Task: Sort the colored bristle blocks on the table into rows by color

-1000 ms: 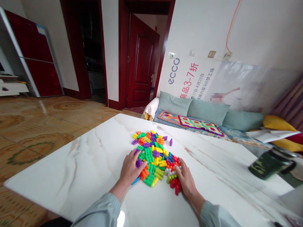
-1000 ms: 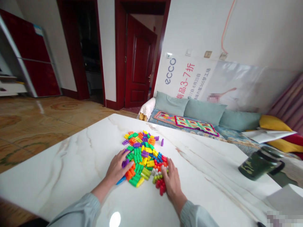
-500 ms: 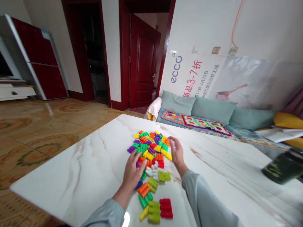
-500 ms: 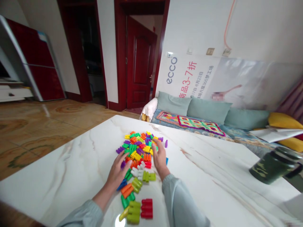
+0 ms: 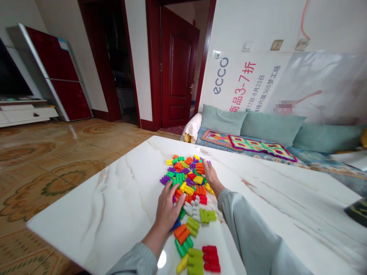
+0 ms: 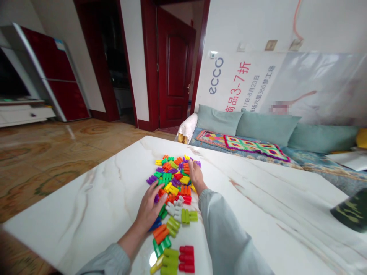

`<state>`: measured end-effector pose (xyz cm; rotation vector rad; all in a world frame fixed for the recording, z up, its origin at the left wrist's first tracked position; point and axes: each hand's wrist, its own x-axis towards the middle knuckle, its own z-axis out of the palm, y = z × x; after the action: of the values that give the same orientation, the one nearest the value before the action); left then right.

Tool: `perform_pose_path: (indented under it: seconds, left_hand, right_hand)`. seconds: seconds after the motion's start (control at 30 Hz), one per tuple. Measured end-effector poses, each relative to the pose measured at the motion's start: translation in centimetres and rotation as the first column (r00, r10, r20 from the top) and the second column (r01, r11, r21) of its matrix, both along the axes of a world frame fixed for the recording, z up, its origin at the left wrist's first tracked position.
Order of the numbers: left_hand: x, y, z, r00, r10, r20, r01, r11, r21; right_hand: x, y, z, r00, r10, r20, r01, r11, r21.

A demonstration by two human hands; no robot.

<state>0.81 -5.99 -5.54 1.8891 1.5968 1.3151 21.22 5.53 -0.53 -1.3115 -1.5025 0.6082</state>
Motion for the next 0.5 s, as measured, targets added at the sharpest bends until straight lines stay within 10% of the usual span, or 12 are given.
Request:
perform_pose_path:
  seconds: [0.13, 0.3, 0.5]
  left_hand:
    - [0.0, 0.0, 0.4, 0.999, -0.014, 0.046, 0.014, 1.000, 0.012]
    - [-0.1, 0.1, 0.6, 0.995, -0.033, 0.091, 0.030, 0.999, 0.033]
    - [0.0, 0.1, 0.7, 0.988, -0.022, 0.150, 0.015, 0.999, 0.049]
  right_hand:
    - [-2.3, -4.4, 3.0, 0.988, 0.149, 0.046, -0.147, 0.988, -0.043]
    - [-0.4, -17.0, 4.8, 0.922, 0.247, 0.299, -0.251, 0.968, -0.026]
    - [3.3, -31.1, -2.2, 0.728, 0.418, 0.543, -0.332, 0.909, -0.254]
